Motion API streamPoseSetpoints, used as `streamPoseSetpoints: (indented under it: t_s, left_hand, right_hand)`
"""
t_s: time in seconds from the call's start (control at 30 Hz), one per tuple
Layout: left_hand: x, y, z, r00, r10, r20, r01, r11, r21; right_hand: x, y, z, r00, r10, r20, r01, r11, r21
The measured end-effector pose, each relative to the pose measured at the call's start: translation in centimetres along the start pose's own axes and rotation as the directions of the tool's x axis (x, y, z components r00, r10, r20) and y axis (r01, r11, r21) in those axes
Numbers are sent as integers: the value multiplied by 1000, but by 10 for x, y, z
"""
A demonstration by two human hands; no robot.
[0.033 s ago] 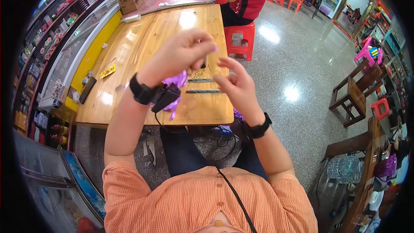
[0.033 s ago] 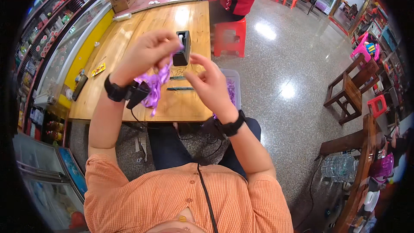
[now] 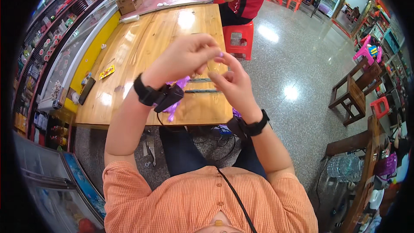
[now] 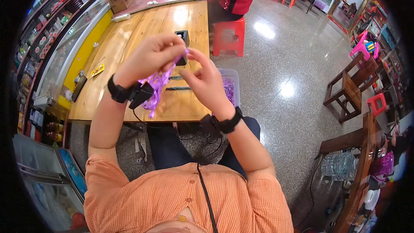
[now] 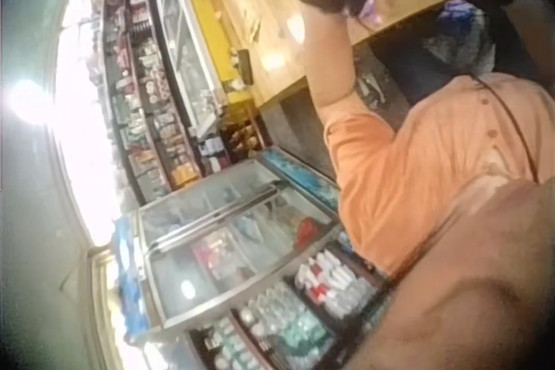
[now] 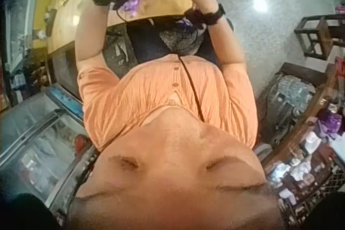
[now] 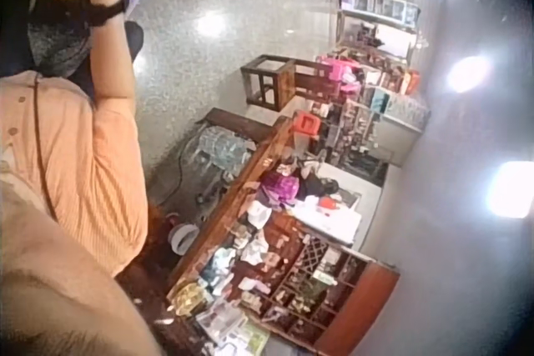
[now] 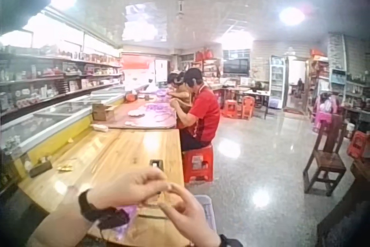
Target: Bundling purple plastic ribbons into groups while sitting at a table.
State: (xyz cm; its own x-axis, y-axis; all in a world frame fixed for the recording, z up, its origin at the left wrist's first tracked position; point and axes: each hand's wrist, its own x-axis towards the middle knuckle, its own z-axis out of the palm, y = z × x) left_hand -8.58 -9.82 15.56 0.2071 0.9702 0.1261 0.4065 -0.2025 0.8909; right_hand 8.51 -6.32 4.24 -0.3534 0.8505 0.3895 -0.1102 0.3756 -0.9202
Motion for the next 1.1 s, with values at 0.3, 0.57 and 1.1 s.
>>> streamPoseSetpoints:
  t_s: [0.3,0.57,1.1]
  left_hand:
    - [-5,-105,-6,974,54,-220,26,938,346]
    - [-56,-185,-39,950,-186,-249,279,863,420]
    - [-78,-177,-174,752,-113,-650,248,961,121]
  right_hand:
    - [-2,20,-31,974,225,33,-223,914,339]
    - [-19,46,-49,984,178,-23,-150,886,439]
    - [-14,53,-73,923,84,-376,100,891,444]
